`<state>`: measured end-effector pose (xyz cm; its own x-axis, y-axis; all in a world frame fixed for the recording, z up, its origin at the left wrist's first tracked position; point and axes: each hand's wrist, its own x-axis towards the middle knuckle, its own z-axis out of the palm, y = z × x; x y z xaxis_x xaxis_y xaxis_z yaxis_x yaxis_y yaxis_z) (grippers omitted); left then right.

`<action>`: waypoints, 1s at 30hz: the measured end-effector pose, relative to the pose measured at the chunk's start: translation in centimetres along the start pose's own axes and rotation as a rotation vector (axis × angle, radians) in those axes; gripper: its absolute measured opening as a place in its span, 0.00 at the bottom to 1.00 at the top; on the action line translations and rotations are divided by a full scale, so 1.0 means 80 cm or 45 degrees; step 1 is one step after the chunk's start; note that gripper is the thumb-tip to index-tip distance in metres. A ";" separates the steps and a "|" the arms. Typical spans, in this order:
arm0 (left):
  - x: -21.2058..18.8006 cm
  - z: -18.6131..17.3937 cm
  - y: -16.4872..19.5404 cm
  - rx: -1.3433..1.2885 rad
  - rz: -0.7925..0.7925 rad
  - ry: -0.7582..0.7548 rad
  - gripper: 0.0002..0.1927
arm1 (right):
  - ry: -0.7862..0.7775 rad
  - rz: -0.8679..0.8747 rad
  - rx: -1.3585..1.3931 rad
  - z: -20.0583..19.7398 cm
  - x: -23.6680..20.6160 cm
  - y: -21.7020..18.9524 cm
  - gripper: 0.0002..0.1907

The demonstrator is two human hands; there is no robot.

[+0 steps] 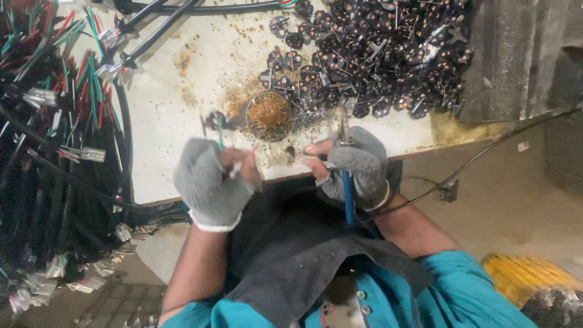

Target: The person solders electrical wires to connector components at a workbench. They hold a wire in one gloved hand, dip it into a flux container, and use a soldering iron in the other hand to solder the connection, placing finished connectors on a large pile on the table.

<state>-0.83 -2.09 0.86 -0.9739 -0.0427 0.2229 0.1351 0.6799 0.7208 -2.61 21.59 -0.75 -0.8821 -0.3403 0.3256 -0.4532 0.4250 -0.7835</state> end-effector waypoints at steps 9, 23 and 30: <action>-0.040 0.006 0.012 -0.695 -0.205 -0.788 0.09 | -0.335 0.358 0.400 -0.015 -0.024 0.002 0.22; -0.007 -0.010 0.017 -0.343 0.089 -0.748 0.10 | -0.316 -0.301 0.074 -0.012 0.029 -0.004 0.10; -0.013 0.017 0.008 -0.132 0.035 -0.382 0.09 | -0.244 -0.167 -0.123 -0.008 0.029 -0.013 0.17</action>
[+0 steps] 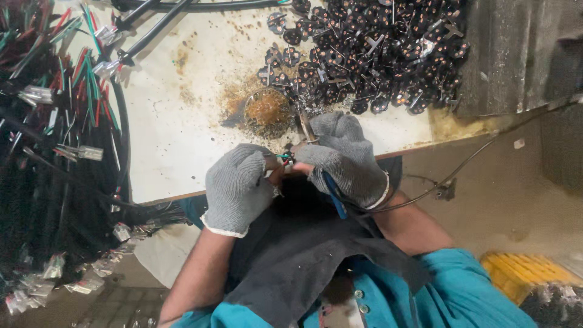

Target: The person solders electrical wires to connector components at a workbench. They hold a wire in one gloved hand, dip it into a flux container, and use a soldering iron in the other hand to solder the connection, placing finished connectors on a large pile on the table.

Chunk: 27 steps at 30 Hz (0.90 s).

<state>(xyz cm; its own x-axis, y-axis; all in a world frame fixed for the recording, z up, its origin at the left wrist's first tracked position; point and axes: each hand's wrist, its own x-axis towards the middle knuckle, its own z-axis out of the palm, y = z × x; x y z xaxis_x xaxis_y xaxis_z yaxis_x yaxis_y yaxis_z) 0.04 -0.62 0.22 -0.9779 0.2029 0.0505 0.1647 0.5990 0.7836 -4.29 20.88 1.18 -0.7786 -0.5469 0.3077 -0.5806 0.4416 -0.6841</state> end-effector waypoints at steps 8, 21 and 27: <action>0.002 0.001 0.006 0.132 -0.003 -0.026 0.08 | -0.112 0.041 -0.076 0.001 -0.004 0.002 0.19; -0.001 0.007 0.004 0.261 -0.004 -0.038 0.06 | -0.107 0.030 -0.067 0.000 -0.003 0.001 0.20; -0.004 0.011 -0.001 0.303 0.016 -0.071 0.06 | -0.159 0.082 -0.176 0.000 0.002 -0.003 0.18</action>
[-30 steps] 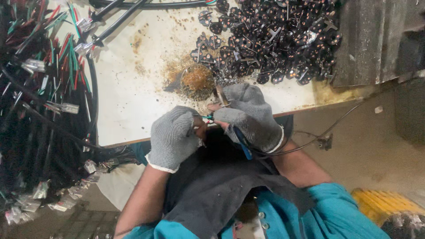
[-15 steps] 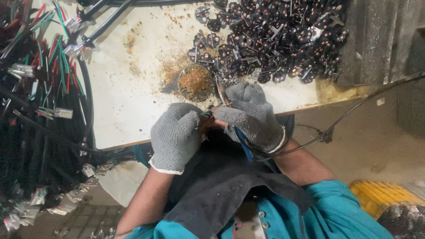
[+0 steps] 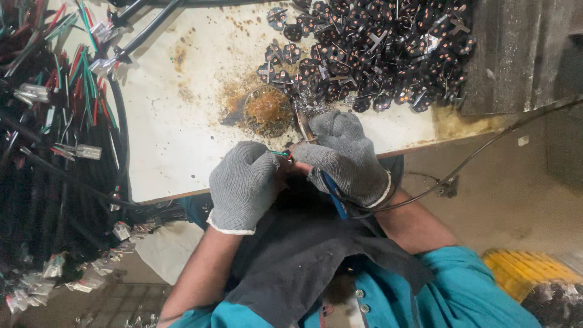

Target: The person solders electrical wires to connector components at a workbench. They hold a wire in one gloved hand, dip it into a flux container, and use a soldering iron in the other hand to solder the connection, placing finished connectors on a large pile on the table.

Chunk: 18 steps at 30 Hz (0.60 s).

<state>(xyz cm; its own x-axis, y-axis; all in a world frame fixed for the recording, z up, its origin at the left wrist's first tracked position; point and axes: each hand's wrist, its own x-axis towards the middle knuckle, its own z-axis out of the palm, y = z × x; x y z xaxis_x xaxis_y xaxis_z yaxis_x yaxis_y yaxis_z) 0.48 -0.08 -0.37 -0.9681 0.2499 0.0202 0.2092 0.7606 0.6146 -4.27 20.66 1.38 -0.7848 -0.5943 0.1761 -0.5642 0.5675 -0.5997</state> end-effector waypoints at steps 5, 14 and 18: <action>0.000 0.003 0.001 0.043 -0.047 -0.012 0.08 | 0.047 -0.072 0.056 -0.003 -0.002 0.001 0.17; -0.002 0.002 0.000 -0.033 0.003 0.060 0.09 | 0.184 -0.217 0.114 0.011 -0.067 0.022 0.17; -0.001 0.002 0.001 -0.044 -0.016 0.021 0.09 | 0.145 -0.272 0.138 0.027 -0.083 0.034 0.09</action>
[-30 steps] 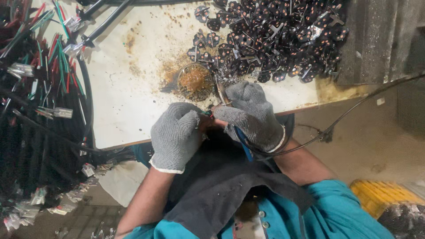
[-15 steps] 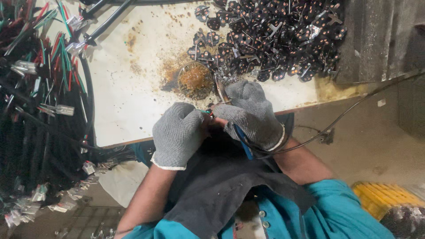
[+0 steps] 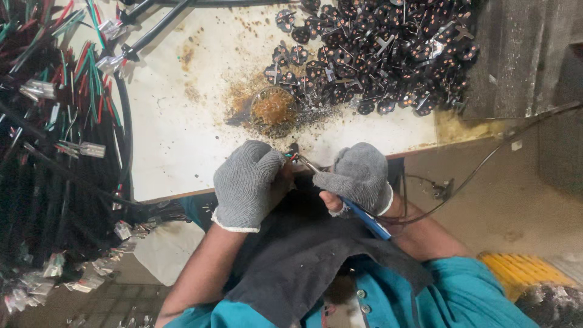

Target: The person solders electrical wires to connector components at a workbench. They hold a wire in one gloved hand, dip it into a flux container, and use a soldering iron in the other hand to solder the connection, placing finished connectors on a large pile on the table.

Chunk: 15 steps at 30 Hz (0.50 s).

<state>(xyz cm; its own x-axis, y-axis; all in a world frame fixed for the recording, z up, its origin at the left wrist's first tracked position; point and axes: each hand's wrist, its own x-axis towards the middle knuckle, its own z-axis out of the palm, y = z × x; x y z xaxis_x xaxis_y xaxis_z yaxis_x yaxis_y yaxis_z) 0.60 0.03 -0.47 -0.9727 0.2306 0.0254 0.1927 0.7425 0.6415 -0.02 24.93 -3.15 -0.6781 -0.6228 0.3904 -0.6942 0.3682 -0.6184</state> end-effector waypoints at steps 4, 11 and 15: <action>0.001 0.000 0.001 0.019 -0.016 -0.012 0.10 | -0.211 0.083 -0.200 0.001 -0.002 -0.001 0.15; -0.001 -0.002 0.003 -0.019 -0.009 -0.009 0.11 | -0.543 0.073 -0.249 0.004 0.001 0.003 0.10; 0.003 0.000 0.004 -0.006 0.004 -0.010 0.10 | -0.563 0.204 0.011 0.009 -0.003 0.003 0.09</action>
<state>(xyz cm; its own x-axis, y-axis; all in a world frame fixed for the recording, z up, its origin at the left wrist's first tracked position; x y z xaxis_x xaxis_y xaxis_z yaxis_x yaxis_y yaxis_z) 0.44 0.31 -0.25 -0.9710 0.2379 0.0215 0.1953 0.7387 0.6451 0.14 24.72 -3.88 -0.6070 -0.7938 -0.0374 -0.5859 0.4789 -0.6538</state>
